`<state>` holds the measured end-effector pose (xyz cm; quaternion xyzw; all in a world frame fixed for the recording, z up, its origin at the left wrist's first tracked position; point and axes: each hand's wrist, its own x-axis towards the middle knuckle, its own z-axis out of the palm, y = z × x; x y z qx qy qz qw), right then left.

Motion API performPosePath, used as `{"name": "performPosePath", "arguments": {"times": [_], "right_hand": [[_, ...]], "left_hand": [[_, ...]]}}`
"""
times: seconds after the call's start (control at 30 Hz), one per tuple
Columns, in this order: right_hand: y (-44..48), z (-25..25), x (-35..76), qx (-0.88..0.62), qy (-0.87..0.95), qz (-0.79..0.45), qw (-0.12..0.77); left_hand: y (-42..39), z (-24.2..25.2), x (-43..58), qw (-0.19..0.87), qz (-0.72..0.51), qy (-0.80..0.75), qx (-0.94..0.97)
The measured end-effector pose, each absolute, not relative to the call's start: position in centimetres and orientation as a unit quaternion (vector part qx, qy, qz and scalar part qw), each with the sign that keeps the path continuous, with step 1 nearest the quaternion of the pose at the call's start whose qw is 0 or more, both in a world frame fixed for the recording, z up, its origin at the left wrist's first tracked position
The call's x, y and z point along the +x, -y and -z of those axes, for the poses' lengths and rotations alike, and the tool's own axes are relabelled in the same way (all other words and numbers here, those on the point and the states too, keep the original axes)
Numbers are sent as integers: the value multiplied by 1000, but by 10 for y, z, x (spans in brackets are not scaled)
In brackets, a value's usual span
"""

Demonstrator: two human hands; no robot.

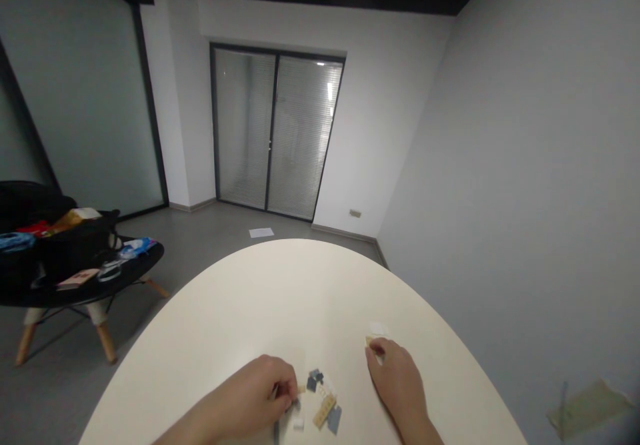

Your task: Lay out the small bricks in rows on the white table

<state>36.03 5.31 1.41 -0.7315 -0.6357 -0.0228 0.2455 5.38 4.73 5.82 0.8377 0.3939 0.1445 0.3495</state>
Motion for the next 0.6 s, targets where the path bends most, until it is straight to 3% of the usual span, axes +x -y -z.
{"name": "performPosePath", "arguments": {"times": [0.6], "right_hand": [[-51,-10,360,-710,646,42,277]], "left_hand": [[-51,-54,54,319,-165,-428,829]]}}
